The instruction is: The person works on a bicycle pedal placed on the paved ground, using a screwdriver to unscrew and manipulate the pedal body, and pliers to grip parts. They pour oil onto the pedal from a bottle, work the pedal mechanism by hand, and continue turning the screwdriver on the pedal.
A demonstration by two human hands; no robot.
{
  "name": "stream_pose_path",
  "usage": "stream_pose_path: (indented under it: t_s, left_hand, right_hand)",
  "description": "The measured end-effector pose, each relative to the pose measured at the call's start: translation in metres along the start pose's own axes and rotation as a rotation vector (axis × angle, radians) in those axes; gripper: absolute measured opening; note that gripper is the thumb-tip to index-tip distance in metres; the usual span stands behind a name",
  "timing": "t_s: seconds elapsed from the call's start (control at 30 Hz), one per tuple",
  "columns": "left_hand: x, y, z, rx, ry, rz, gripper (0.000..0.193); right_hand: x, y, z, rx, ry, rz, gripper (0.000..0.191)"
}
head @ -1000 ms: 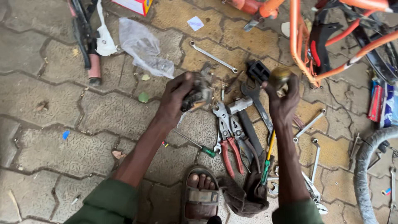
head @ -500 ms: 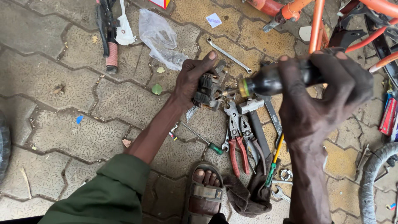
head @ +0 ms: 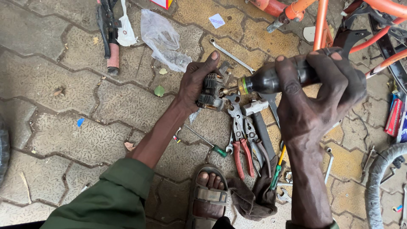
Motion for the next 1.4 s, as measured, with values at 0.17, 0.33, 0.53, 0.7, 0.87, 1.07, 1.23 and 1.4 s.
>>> stream_pose_path:
  t_s: [0.17,0.33,0.53,0.7,0.87,1.07,1.23,1.4]
  left_hand:
    - [-0.001,0.001,-0.001,-0.013,-0.003,-0.001,0.061]
    - [0.0,0.0,0.001,-0.009,-0.007,-0.009,0.063]
    - [0.0,-0.002,0.003,-0.018,-0.036,-0.006,0.062]
    - [-0.001,0.0,0.0,-0.028,-0.035,-0.006,0.061]
    - [0.002,0.001,-0.001,-0.044,-0.03,0.014,0.058]
    - [0.0,0.0,-0.002,-0.043,-0.034,-0.014,0.059]
    - [-0.011,0.005,-0.017,-0.123,-0.125,-0.059,0.045]
    - [-0.027,0.004,-0.028,-0.167,-0.132,-0.008,0.038]
  right_hand:
    - [-0.002,0.001,-0.002,0.001,0.016,0.001,0.03]
    - [-0.002,-0.001,-0.003,0.048,0.024,-0.008,0.034]
    - [-0.001,-0.004,-0.005,0.102,0.041,-0.011,0.031]
    - [-0.001,-0.012,-0.007,0.134,0.044,-0.021,0.026]
    - [0.005,-0.016,-0.005,0.174,0.079,-0.045,0.027]
    - [0.021,-0.023,0.002,0.238,0.117,-0.075,0.036]
    - [0.056,-0.065,0.015,0.75,0.971,-0.35,0.06]
    - [0.078,-0.134,0.06,1.259,1.189,0.062,0.037]
Point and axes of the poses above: each hand's wrist, its own y-axis towards the middle knuckle, its own x-axis out of the palm, z = x × y, the point moved 2 cm from there along y, towards the middle knuckle, and after that the axes turned 5 degrees about -z, right-handed, at the moved point
